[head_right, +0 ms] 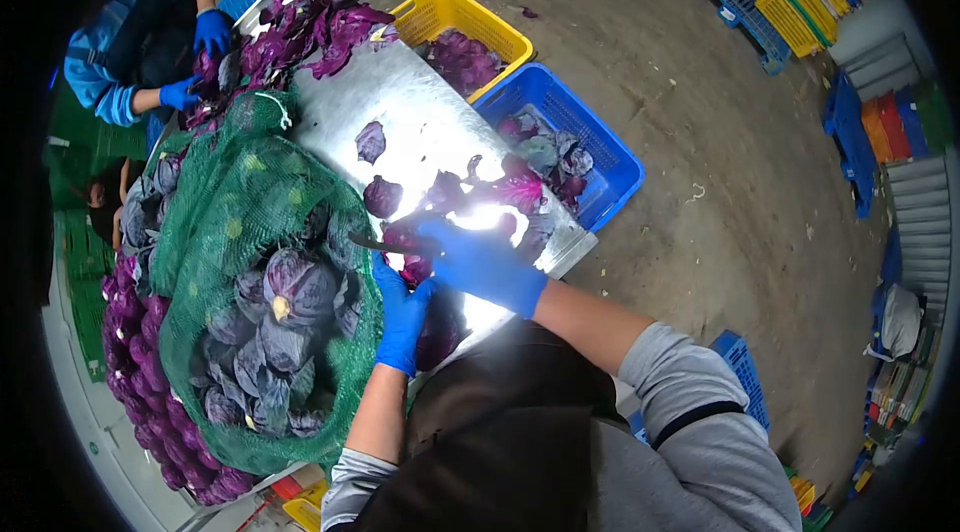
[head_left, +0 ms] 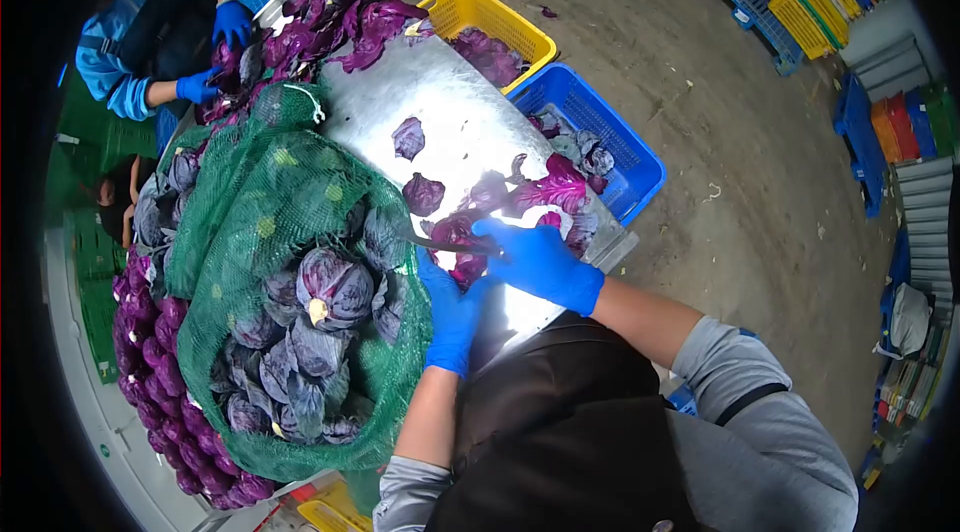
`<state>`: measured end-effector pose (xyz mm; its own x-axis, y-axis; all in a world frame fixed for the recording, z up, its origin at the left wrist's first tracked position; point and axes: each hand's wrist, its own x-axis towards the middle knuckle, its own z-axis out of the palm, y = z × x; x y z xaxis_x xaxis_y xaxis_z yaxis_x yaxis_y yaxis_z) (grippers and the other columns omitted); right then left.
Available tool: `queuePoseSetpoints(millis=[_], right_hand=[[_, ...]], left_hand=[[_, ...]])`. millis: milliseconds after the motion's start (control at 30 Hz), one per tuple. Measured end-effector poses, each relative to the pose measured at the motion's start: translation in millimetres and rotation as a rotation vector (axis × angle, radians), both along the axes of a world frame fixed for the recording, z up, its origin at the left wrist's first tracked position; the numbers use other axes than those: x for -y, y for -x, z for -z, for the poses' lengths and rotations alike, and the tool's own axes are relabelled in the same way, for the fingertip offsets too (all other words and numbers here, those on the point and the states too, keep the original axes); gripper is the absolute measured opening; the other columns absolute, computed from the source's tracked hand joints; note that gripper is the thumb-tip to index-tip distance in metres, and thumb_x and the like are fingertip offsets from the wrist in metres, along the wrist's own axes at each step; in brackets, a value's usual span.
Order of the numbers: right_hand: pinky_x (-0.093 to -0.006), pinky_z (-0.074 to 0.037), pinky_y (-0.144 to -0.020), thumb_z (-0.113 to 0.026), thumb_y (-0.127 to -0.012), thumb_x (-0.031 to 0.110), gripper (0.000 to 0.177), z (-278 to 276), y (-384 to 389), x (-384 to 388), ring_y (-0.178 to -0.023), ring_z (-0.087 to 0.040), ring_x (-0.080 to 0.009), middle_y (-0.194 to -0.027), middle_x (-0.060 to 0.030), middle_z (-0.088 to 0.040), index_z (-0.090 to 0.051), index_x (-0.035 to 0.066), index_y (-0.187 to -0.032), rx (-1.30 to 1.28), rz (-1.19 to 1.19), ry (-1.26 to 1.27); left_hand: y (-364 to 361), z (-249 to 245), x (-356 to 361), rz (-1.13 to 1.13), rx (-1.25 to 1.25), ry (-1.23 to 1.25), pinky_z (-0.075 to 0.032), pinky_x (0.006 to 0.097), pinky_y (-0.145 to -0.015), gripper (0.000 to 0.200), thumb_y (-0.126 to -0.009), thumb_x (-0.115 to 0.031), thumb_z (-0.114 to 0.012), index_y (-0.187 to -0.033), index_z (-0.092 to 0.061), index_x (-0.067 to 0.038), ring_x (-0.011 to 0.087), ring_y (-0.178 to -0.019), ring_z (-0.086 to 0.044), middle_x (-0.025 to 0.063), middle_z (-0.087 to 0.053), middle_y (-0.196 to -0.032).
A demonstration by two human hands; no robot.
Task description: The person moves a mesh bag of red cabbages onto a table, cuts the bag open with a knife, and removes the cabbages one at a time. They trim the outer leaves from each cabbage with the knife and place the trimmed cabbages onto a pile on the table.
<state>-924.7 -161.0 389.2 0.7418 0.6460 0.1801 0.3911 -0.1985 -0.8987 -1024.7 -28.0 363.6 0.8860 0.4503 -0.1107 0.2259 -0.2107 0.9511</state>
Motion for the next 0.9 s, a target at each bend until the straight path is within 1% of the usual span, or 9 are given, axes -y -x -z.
queuePoseSetpoints(millis=[100,167,200,400,533,567,733,800,900], right_hand=[[-0.0324,-0.052,-0.062,-0.063,-0.075,0.017,0.038,49.6,-23.4,30.6,-0.069,-0.065,-0.0233,-0.082,-0.0125,-0.065,-0.059,0.010,-0.113,0.084,0.147,0.070],[-0.0319,-0.052,-0.066,-0.063,-0.077,0.019,0.036,-20.5,-45.7,54.5,-0.074,-0.065,-0.0216,-0.088,-0.0128,-0.065,-0.060,0.009,-0.112,-0.512,0.218,0.379],[-0.0335,-0.051,-0.068,-0.065,-0.079,0.026,0.039,-18.9,-51.5,53.9,-0.078,-0.065,-0.0227,-0.088,-0.0142,-0.065,-0.059,0.007,-0.112,0.180,0.016,0.491],[-0.0282,-0.051,-0.077,-0.066,-0.081,0.035,0.060,-44.5,-25.0,-2.9,-0.093,-0.064,-0.0181,-0.111,-0.0161,-0.060,-0.046,0.003,-0.128,-0.238,0.010,0.452],[-0.0280,-0.052,-0.075,-0.063,-0.084,0.030,0.055,-39.9,-27.0,-0.8,-0.088,-0.065,-0.0187,-0.102,-0.0145,-0.063,-0.045,0.004,-0.129,-0.347,0.006,0.468],[-0.0325,-0.051,-0.067,-0.065,-0.079,0.026,0.042,-23.8,-26.0,2.4,-0.078,-0.065,-0.0242,-0.088,-0.0159,-0.063,-0.052,0.005,-0.113,-0.216,0.085,0.340],[-0.0344,-0.051,-0.059,-0.066,-0.075,0.017,0.020,20.6,-54.4,48.4,-0.068,-0.066,-0.0260,-0.072,-0.0162,-0.063,-0.059,0.005,-0.089,-0.185,0.138,0.208],[-0.0318,-0.051,-0.061,-0.067,-0.076,0.017,0.020,58.3,-77.7,74.0,-0.069,-0.065,-0.0199,-0.076,-0.0149,-0.064,-0.061,0.004,-0.089,-0.004,0.322,0.497],[-0.0301,-0.051,-0.063,-0.069,-0.077,0.021,0.027,1.9,-71.1,66.0,-0.070,-0.062,-0.0161,-0.080,-0.0121,-0.066,-0.061,0.003,-0.096,-0.275,0.283,0.281]], left_hand=[[4.3,12.4,-3.7,-0.055,-0.060,-0.055,-0.018,0.0340,-0.110,0.101,-0.064,-0.005,-0.071,-0.140,-0.006,0.007,0.0296,-0.132,-0.023,0.0214,-0.021,-0.141],[0.3,-0.5,-2.9,-0.057,-0.069,-0.040,-0.018,0.0343,-0.110,0.100,-0.064,-0.006,-0.071,-0.140,-0.006,0.007,0.0300,-0.132,-0.022,0.0217,-0.020,-0.141],[-1.5,-7.3,-0.2,-0.047,-0.088,-0.021,-0.018,0.0345,-0.110,0.100,-0.065,-0.007,-0.071,-0.140,-0.007,0.007,0.0304,-0.132,-0.022,0.0220,-0.020,-0.141],[-25.2,-58.0,15.4,0.011,-0.089,0.133,-0.023,0.0357,-0.108,0.092,-0.065,-0.007,-0.071,-0.137,-0.016,0.006,0.0278,-0.125,-0.032,0.0177,-0.031,-0.133],[-28.8,-26.7,13.4,-0.068,0.030,0.146,-0.035,0.0333,-0.097,0.079,-0.066,-0.010,-0.075,-0.129,-0.028,0.004,0.0217,-0.111,-0.042,0.0126,-0.040,-0.120],[-32.3,-23.9,18.2,-0.110,0.019,0.147,-0.041,0.0321,-0.092,0.076,-0.068,-0.011,-0.077,-0.126,-0.031,0.002,0.0199,-0.106,-0.046,0.0120,-0.041,-0.118],[-26.0,-40.2,23.7,0.005,-0.074,-0.220,-0.032,0.0374,-0.102,0.085,-0.069,-0.023,-0.077,-0.135,-0.028,0.001,0.0281,-0.118,-0.039,0.0190,-0.034,-0.128],[-16.0,-32.8,17.7,0.033,-0.040,-0.178,-0.030,0.0379,-0.104,0.087,-0.070,-0.022,-0.077,-0.136,-0.026,0.001,0.0284,-0.120,-0.038,0.0181,-0.034,-0.129],[0.9,-19.5,11.8,0.100,0.032,-0.146,-0.027,0.0376,-0.106,0.090,-0.069,-0.018,-0.077,-0.139,-0.023,0.001,0.0292,-0.124,-0.035,0.0155,-0.033,-0.132]])
